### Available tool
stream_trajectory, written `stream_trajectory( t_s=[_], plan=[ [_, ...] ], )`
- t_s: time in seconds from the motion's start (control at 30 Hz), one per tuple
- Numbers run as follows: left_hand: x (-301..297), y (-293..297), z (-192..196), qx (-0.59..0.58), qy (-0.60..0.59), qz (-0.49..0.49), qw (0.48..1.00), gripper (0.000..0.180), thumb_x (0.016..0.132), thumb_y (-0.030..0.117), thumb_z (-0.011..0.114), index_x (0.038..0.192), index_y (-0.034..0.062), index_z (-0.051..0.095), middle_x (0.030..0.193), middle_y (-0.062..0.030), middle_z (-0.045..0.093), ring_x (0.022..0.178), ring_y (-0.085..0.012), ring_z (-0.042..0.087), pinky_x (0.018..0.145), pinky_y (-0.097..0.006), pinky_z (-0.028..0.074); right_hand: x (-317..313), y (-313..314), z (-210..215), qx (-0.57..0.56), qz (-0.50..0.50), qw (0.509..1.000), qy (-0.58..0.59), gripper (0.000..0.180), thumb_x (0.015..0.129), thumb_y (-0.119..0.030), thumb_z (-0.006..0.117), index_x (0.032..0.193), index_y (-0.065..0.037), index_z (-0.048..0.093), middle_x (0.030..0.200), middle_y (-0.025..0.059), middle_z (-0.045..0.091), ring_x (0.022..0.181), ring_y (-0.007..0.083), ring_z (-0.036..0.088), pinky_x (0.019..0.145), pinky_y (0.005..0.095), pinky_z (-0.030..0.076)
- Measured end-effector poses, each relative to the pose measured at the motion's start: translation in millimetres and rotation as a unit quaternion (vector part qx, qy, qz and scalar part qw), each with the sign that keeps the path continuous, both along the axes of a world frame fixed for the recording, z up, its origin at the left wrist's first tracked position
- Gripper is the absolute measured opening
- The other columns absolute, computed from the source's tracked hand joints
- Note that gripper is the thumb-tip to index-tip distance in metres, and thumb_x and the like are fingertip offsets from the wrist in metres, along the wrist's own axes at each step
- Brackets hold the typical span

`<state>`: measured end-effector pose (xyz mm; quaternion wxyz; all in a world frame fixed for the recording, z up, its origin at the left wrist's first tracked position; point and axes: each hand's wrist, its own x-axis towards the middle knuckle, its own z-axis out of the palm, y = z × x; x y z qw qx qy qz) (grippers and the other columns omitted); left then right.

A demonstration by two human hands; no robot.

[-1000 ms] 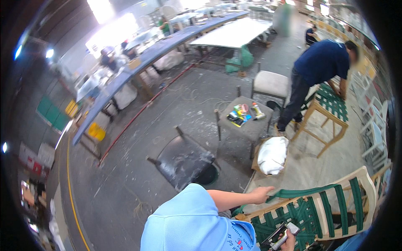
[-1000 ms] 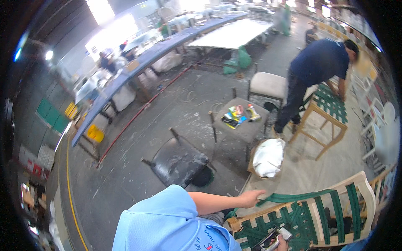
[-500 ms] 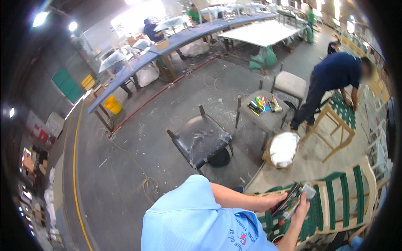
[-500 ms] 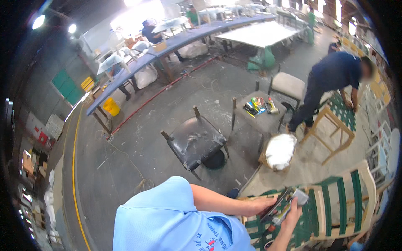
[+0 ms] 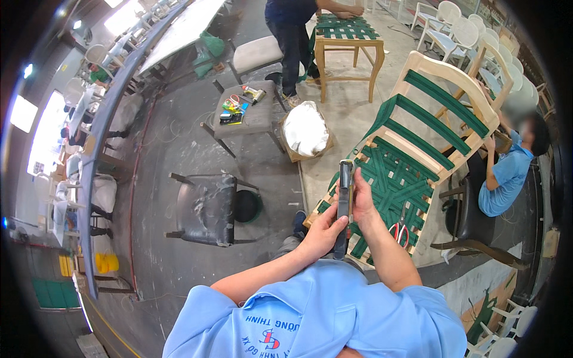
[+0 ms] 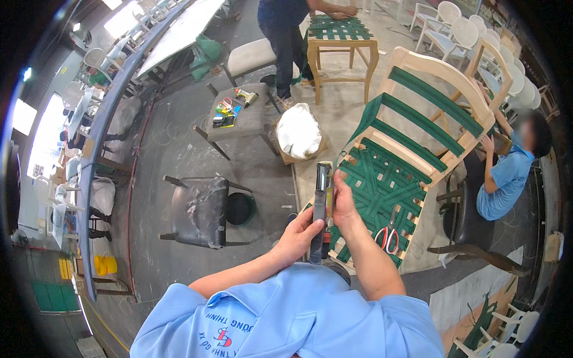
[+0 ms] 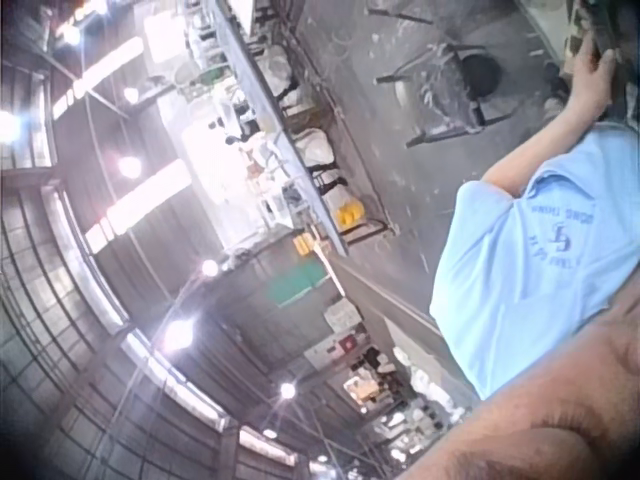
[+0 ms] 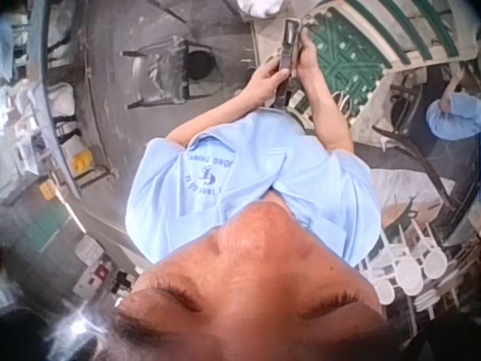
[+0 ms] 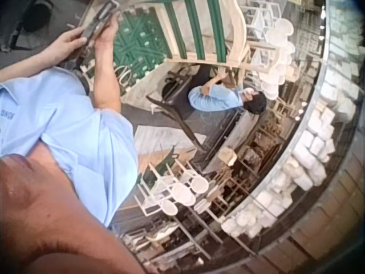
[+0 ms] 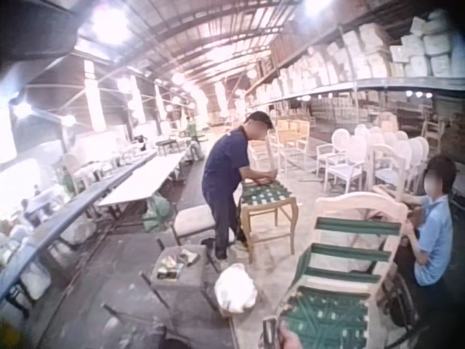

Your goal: The person weaves green webbing straps across the back of a wooden chair frame, using a staple gun to secure the straps in place. The person repeatedly pulls, aligns, and staples the webbing to form horizontal bands on the chair back.

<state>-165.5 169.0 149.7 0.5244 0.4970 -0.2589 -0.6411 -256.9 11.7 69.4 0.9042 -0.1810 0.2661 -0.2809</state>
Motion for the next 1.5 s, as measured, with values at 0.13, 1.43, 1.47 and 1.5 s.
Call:
stream_trajectory(
  t_s=[0.13,1.43,1.47,1.5],
  plan=[
    [-6,3,-3,-0.061,-0.163,-0.002,0.985,0.059,0.108,0.019,0.063,0.158,0.0015,0.037,0.12,-0.0067,0.061,0.103,-0.0141,0.066,0.091,-0.032,0.057,2,-4,-5,0.0,-0.025,1.0,0.006,0.072,0.099,-0.076,0.051,0.1,-0.006,0.068,0.082,0.008,0.069,0.067,0.0215,0.068,0.06,0.0357,0.056],
    [135,176,-69,0.265,-0.391,0.07,0.879,0.048,0.103,0.04,0.063,0.14,0.0092,0.065,0.132,-0.0196,0.071,0.123,-0.0355,0.068,0.104,-0.044,0.053,-167,-16,-95,-0.387,0.061,0.655,0.646,0.044,0.095,-0.034,0.074,0.095,0.01,0.074,0.083,0.0168,0.074,0.075,0.0282,0.07,0.064,0.0491,0.057],
    [147,168,-62,0.255,-0.37,0.086,0.889,0.048,0.102,0.04,0.064,0.14,0.0093,0.066,0.131,-0.019,0.072,0.122,-0.0348,0.068,0.104,-0.044,0.053,-193,-23,-100,-0.474,-0.014,0.602,0.643,0.039,0.094,-0.031,0.075,0.091,0.008,0.076,0.078,0.0147,0.073,0.074,0.0277,0.07,0.064,0.0493,0.057],
    [144,180,-69,0.256,-0.405,0.115,0.87,0.049,0.101,0.04,0.065,0.139,0.009,0.067,0.128,-0.0176,0.074,0.12,-0.0333,0.069,0.104,-0.044,0.053,-183,-13,-98,-0.42,0.035,0.65,0.633,0.038,0.094,-0.031,0.075,0.092,0.008,0.075,0.078,0.0146,0.073,0.075,0.0275,0.07,0.064,0.0489,0.057]
  ],
)
